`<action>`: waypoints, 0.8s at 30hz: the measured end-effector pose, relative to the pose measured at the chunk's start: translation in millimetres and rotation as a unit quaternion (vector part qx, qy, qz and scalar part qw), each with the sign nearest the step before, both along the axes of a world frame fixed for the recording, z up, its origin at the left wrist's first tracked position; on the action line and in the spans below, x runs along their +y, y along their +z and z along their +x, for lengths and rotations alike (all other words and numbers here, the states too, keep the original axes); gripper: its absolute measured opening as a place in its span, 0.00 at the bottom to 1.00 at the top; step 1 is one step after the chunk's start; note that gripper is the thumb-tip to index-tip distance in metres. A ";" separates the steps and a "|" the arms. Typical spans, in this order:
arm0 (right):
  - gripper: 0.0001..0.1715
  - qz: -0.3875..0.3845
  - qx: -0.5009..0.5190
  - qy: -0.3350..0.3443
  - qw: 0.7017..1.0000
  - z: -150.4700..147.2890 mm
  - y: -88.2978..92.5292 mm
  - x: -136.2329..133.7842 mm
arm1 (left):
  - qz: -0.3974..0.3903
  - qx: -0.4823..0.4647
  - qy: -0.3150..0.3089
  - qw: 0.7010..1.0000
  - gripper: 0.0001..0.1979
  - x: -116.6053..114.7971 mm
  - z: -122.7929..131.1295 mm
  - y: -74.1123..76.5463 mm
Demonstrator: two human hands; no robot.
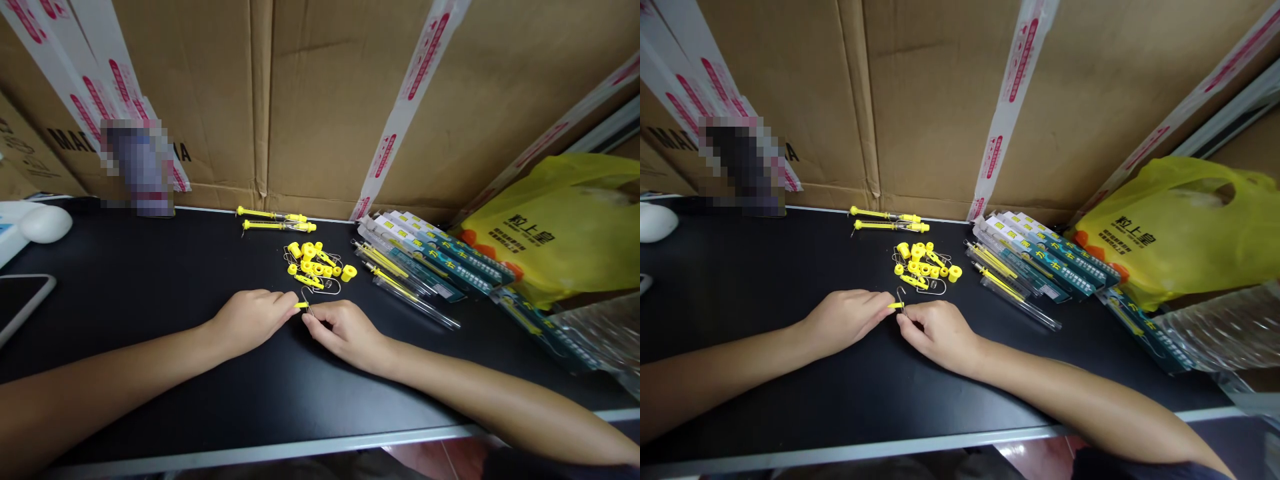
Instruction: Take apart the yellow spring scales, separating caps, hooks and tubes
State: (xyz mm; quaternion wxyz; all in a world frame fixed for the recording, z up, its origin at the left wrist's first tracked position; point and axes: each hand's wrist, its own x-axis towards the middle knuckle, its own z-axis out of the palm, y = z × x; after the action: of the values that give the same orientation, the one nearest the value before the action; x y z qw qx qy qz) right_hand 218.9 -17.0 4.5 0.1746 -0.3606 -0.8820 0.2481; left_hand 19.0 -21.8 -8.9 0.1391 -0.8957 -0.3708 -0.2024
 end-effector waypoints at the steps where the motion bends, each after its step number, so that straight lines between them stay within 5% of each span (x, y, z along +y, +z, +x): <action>1: 0.21 0.007 -0.006 -0.006 1.000 -0.3 0.3 -0.2 | 0.005 0.004 -0.004 1.000 0.16 -0.2 0.3 0.1; 24: 0.23 0.025 -0.067 0.024 0.997 5.3 4.3 0.7 | 0.007 0.029 0.006 1.000 0.09 -1.4 2.2 0.7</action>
State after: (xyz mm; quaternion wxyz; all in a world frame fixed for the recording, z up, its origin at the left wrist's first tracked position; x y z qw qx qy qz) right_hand 224.2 -16.3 8.8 0.1187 -0.3509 -0.9059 0.2051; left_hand 21.1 -23.2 -8.2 0.1574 -0.8982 -0.3700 -0.1777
